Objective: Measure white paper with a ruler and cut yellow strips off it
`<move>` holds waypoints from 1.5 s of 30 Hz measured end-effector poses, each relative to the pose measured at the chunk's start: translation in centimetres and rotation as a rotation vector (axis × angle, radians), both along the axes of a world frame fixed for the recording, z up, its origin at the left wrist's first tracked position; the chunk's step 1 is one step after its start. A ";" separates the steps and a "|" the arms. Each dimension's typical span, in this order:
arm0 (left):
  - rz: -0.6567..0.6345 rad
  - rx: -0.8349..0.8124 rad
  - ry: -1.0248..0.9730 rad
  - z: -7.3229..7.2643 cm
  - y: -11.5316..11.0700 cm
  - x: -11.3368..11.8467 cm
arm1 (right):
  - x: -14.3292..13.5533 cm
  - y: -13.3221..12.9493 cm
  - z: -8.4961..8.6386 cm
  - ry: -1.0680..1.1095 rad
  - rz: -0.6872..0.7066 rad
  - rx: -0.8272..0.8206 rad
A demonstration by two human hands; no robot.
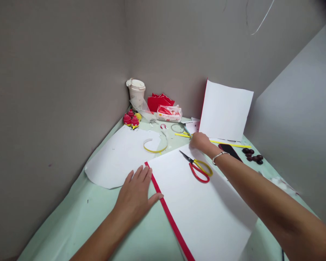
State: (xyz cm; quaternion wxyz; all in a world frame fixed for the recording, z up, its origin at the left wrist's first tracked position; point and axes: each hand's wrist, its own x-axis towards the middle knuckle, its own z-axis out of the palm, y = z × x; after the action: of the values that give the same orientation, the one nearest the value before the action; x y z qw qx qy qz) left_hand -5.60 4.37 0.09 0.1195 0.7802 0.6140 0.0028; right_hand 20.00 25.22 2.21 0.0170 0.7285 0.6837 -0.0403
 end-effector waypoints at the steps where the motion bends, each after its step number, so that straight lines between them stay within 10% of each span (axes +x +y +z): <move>1: 0.000 0.002 -0.004 0.0 0.0 0.0 | 0.0 -0.1 0.3 0.045 -0.009 0.027; 10: 0.006 0.004 -0.012 0.1 0.0 0.1 | -0.1 -5.5 4.2 0.794 0.026 0.198; 19: -0.015 0.054 0.004 -0.1 0.1 0.2 | -8.2 -11.6 -1.4 1.456 0.224 -0.050; 27: -0.019 0.073 -0.015 -0.4 0.0 0.3 | -8.2 -14.3 -4.1 1.376 0.369 -0.052; 45: 0.010 0.079 -0.121 -0.9 -0.2 0.2 | -7.6 -16.1 -3.9 1.011 0.815 0.077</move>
State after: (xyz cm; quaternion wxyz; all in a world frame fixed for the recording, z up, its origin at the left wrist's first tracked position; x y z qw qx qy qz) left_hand -5.37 4.14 -0.80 0.1258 0.7796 0.6090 0.0748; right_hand 12.45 9.13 -1.65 -0.3188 0.3022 0.8299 -0.3440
